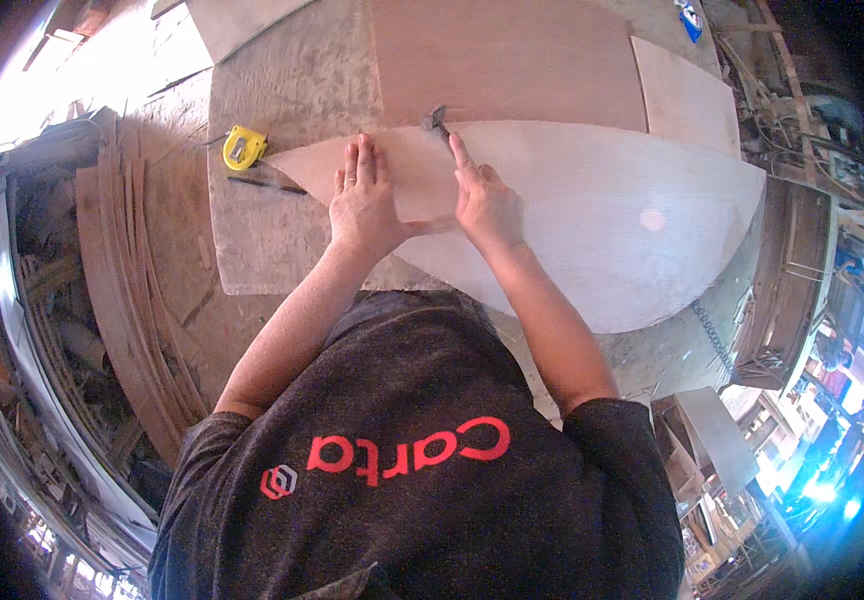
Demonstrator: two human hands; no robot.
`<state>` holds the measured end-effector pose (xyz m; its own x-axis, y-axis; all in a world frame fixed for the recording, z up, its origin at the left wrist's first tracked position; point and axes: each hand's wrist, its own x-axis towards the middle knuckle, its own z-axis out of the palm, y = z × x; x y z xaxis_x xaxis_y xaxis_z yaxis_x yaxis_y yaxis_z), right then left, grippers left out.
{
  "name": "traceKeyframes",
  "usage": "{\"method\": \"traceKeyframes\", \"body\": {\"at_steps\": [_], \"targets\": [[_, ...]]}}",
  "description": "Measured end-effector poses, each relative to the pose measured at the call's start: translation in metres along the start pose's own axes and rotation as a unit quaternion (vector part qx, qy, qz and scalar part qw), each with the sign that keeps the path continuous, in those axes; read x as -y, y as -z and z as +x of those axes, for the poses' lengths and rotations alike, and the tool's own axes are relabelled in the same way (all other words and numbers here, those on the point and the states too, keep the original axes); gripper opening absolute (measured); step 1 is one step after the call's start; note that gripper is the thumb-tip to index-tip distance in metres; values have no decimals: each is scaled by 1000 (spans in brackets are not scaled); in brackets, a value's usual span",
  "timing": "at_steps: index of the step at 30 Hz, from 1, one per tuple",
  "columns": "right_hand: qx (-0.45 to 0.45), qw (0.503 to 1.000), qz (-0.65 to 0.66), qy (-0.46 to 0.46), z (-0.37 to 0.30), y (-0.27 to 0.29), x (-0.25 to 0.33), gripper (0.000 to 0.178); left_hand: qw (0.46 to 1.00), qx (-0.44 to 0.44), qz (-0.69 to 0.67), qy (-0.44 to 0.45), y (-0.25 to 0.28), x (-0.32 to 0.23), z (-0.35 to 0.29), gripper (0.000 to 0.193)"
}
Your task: The person applies glue to the edges of a rectangular wooden piece, then staples it to a larger curved wooden panel. They flip the panel and continue stapling along the seam, then use a hammer to tap the joined area. The work occurs on a cluttered workshop table with various tools and wood pieces nearby.
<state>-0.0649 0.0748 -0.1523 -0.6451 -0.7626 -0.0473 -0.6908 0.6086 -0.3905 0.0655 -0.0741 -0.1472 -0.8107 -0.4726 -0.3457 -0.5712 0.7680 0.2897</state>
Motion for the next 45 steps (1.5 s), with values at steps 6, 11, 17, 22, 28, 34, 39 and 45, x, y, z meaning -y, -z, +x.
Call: {"method": "traceKeyframes", "body": {"at_steps": [6,11,17,22,28,34,39,45], "targets": [[-78,991,83,70,11,5,-9,61,1000,12,10,3,2,0,0,143],[21,1000,15,3,3,3,-10,55,1000,29,1,7,7,-1,-1,142],[-98,993,59,16,-6,22,-27,61,999,30,16,9,11,-4,-1,142],[-163,984,45,63,-2,15,-32,63,1000,23,9,10,7,-5,0,141],[-41,998,27,-31,-12,2,-37,61,999,26,20,11,5,-2,0,139],[-109,990,88,25,-15,12,-43,63,1000,13,15,13,3,-1,-2,139],[-160,981,106,41,-7,18,-29,61,1000,15,-12,14,10,-6,-3,137],[-51,996,68,-24,-13,-2,-42,62,1000,3,-12,6,8,-6,-3,138]]}}
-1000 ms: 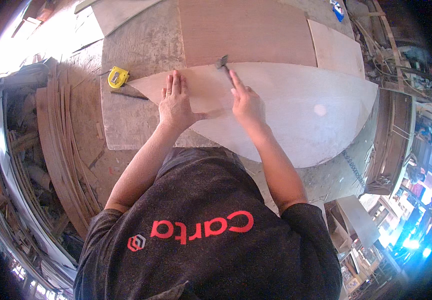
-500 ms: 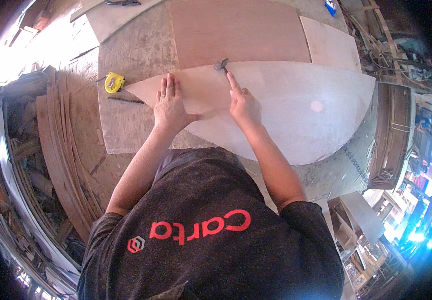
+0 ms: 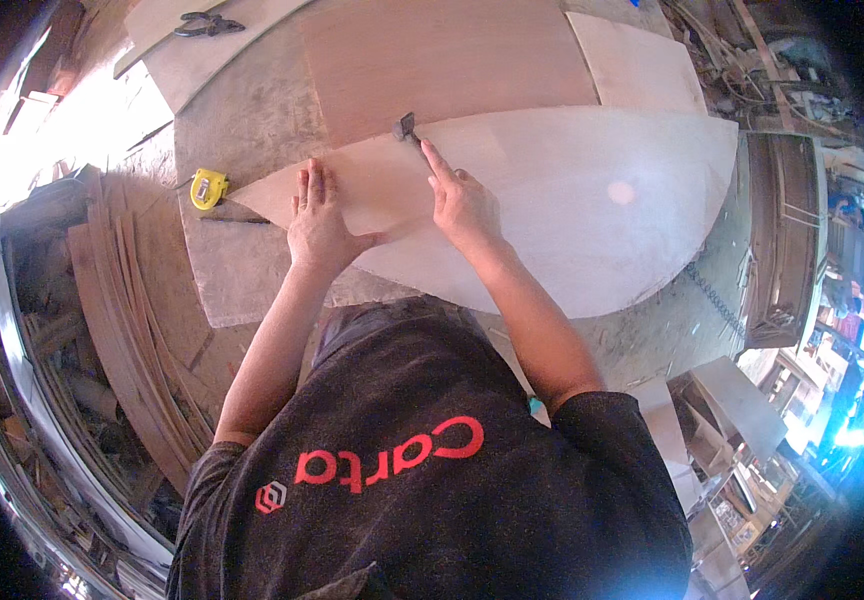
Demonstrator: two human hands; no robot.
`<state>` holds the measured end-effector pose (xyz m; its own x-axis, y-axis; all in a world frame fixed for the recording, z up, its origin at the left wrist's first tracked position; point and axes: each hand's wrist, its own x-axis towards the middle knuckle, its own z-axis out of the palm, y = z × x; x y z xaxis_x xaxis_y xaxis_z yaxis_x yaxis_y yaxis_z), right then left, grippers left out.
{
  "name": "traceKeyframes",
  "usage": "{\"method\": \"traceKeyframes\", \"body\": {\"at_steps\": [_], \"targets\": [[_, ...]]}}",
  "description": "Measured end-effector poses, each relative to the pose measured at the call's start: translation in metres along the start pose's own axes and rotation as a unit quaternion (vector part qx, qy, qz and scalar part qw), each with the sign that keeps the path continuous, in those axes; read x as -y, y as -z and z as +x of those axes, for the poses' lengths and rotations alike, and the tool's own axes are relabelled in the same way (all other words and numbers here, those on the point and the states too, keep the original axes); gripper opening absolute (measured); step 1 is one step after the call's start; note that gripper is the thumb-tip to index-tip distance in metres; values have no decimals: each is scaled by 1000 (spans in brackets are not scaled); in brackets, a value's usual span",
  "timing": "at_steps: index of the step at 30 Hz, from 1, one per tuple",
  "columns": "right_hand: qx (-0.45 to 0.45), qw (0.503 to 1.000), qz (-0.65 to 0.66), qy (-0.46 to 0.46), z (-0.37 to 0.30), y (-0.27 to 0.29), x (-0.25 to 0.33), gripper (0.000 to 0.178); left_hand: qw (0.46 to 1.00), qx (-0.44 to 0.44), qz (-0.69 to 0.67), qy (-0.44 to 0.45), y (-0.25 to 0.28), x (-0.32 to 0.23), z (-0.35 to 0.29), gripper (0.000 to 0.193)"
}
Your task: The person applies glue to the edges of a rectangular wooden piece, then staples it to a larger curved wooden panel. They flip the panel and continue stapling along the seam, then use a hammer to tap the joined area. The work occurs on a cluttered workshop table with various tools and wood pieces nearby.
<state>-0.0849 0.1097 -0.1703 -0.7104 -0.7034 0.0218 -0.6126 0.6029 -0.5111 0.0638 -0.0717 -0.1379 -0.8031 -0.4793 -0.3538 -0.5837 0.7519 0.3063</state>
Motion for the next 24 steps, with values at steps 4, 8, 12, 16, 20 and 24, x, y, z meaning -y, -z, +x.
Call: {"method": "traceKeyframes", "body": {"at_steps": [4,8,12,16,20,24], "targets": [[-29,999,-6,-20,-13,18,-24,62,1000,-16,-14,1,-7,-2,0,128],[-62,994,-39,-83,-16,38,-51,61,996,-38,18,-84,-20,-20,-8,112],[-76,996,15,-34,2,37,-62,61,975,-15,-12,-223,-47,-50,0,97],[48,997,-66,-9,8,36,-26,61,975,4,-19,-222,-50,-68,6,96],[4,998,-64,-21,14,35,-45,61,976,10,-19,-218,-47,-71,8,100],[-33,999,-7,-11,19,54,-61,62,981,28,-5,-191,-42,-82,6,102]]}}
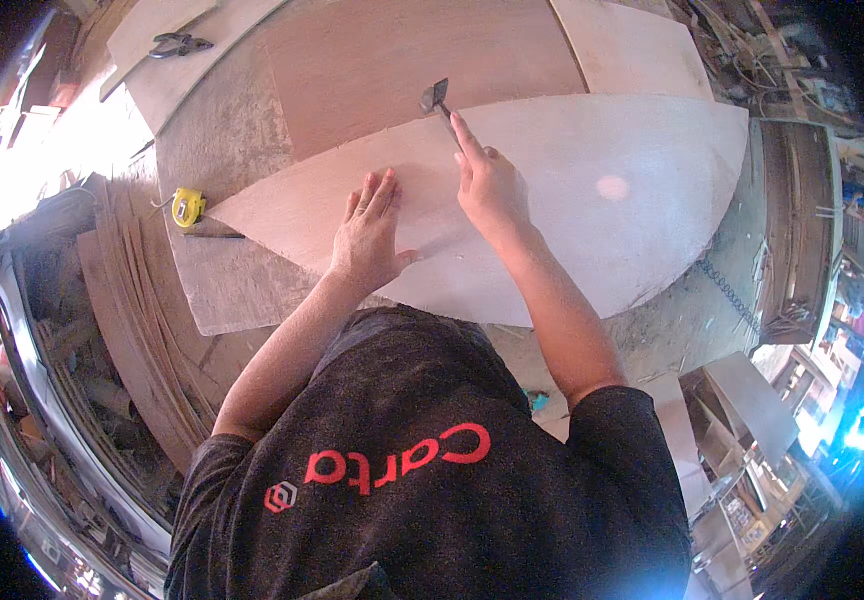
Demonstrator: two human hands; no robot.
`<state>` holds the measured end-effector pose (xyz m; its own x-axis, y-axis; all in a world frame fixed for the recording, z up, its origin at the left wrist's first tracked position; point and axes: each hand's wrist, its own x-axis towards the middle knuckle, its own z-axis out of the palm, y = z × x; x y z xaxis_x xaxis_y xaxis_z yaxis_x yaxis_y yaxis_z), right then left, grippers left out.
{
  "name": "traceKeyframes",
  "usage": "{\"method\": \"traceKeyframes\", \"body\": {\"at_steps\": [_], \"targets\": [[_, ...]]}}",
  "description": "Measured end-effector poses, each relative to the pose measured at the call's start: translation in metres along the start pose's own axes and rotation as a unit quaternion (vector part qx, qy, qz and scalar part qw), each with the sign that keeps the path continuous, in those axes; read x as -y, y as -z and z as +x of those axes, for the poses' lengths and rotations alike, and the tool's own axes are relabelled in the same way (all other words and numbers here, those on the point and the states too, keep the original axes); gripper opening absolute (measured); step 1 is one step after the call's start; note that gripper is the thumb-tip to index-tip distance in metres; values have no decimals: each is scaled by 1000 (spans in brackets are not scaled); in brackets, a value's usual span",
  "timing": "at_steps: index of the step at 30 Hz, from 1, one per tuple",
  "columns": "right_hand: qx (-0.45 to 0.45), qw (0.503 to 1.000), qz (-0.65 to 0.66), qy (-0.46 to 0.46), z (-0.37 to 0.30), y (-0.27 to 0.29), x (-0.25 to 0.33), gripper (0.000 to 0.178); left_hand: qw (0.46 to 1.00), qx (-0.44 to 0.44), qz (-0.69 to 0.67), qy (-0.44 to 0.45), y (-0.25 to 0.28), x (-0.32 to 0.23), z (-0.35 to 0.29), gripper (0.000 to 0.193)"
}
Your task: The person applies glue to the edges of a rectangular wooden piece, then staples it to a larger curved wooden panel. They flip the panel and continue stapling along the seam, then use a hammer to tap the joined area. The work occurs on a cluttered workshop table with various tools and wood pieces nearby.
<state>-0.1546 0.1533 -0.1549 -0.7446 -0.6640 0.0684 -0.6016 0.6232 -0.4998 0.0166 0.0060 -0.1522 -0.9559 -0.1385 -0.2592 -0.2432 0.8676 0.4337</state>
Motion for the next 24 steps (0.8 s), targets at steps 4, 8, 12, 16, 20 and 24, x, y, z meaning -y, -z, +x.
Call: {"method": "traceKeyframes", "body": {"at_steps": [4,8,12,16,20,24], "targets": [[-31,997,41,53,-1,4,27,63,999,25,0,23,5,-2,1,103],[68,998,-15,7,-1,-11,14,60,999,-15,-26,23,0,0,3,104],[43,998,40,18,3,1,19,60,999,-8,-23,25,-4,3,-3,103],[-4,998,30,53,-7,-18,3,61,1000,-6,-16,24,-2,2,2,103],[75,995,-58,-13,-7,-2,14,62,999,18,-23,38,0,2,-1,103],[28,995,-67,-66,-26,2,-14,63,999,30,-6,24,1,3,2,102]]}}
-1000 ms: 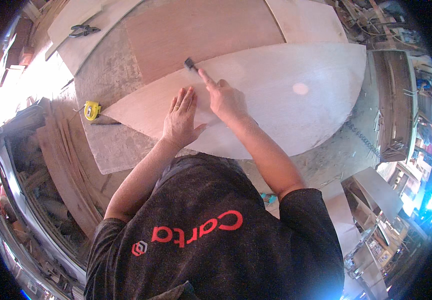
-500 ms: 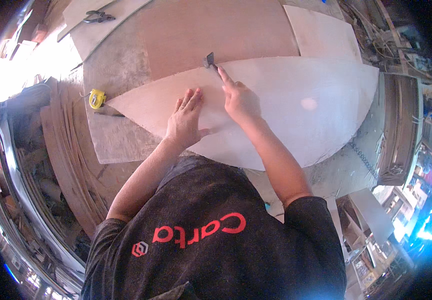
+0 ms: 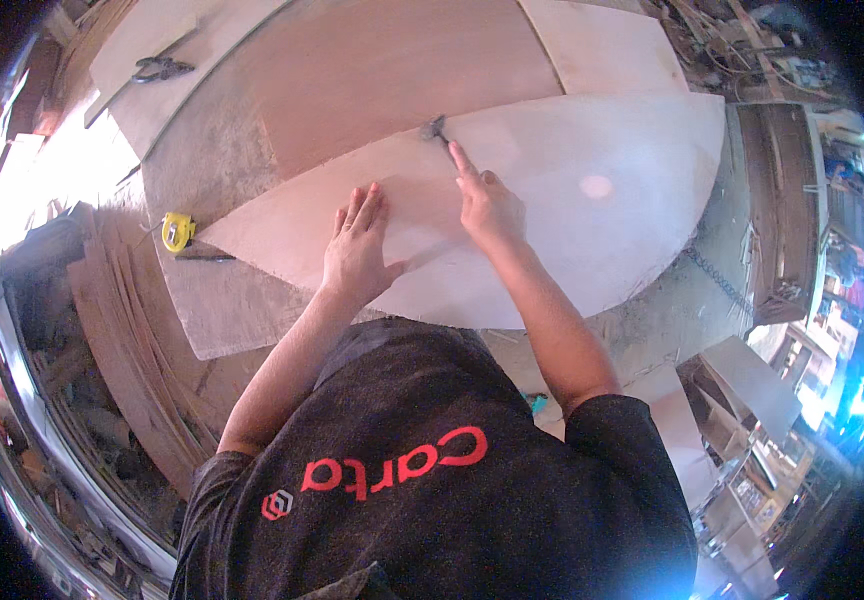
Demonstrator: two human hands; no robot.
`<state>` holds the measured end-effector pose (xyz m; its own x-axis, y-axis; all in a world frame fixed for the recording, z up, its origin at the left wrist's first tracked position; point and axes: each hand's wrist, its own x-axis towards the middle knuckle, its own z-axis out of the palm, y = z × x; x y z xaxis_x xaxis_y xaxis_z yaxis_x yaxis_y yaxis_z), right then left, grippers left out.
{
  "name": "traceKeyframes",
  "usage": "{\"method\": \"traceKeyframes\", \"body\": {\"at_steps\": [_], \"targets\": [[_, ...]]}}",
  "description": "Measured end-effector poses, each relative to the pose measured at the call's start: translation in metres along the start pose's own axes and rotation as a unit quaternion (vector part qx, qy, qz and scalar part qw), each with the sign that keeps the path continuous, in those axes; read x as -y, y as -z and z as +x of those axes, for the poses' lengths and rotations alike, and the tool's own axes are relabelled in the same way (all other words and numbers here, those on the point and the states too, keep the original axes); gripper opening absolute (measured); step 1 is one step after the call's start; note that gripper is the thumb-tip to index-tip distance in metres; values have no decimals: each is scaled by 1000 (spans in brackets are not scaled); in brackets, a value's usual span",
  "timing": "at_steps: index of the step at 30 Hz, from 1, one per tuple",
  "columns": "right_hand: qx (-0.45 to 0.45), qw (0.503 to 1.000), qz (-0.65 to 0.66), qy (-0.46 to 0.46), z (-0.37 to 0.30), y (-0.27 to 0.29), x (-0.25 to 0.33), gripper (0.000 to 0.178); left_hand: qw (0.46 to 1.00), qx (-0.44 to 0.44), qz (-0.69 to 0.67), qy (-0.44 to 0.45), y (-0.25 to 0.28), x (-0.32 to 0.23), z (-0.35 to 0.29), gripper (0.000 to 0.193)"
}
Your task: The person applies glue to the edges of a rectangular wooden piece, then staples it to a larger curved wooden panel. They flip the panel and continue stapling along the seam, then use a hammer to tap the joined area. The work occurs on a cluttered workshop table with various tools and wood pieces nearby.
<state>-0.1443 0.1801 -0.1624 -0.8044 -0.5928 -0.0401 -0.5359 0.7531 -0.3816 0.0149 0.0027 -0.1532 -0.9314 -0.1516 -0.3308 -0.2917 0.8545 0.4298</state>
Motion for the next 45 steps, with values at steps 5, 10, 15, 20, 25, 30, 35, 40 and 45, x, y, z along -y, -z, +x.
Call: {"method": "traceKeyframes", "body": {"at_steps": [5,10,15,20,25,30,35,40,45], "targets": [[-97,995,15,-7,12,9,-28,63,1000,-8,5,-16,-5,2,0,102],[-189,981,31,17,11,20,-7,62,1000,-16,0,-19,-5,3,-2,104],[-69,994,-53,-59,13,2,-25,62,1000,-15,5,-23,-3,2,0,104],[-147,987,44,37,22,29,-30,62,1000,-21,-16,0,-2,-3,0,102],[-68,996,-30,46,24,9,-52,63,999,-38,2,31,-6,-16,2,94],[15,998,-7,58,29,28,-74,63,987,-144,-26,60,-24,-58,28,82],[-50,991,54,110,45,54,-117,62,972,-232,-29,7,-51,-106,89,74],[-163,966,123,159,57,92,-126,66,969,-245,-4,38,-77,-130,120,75],[-3,991,4,133,51,58,-163,67,970,-236,27,51,-79,-133,127,76]]}}
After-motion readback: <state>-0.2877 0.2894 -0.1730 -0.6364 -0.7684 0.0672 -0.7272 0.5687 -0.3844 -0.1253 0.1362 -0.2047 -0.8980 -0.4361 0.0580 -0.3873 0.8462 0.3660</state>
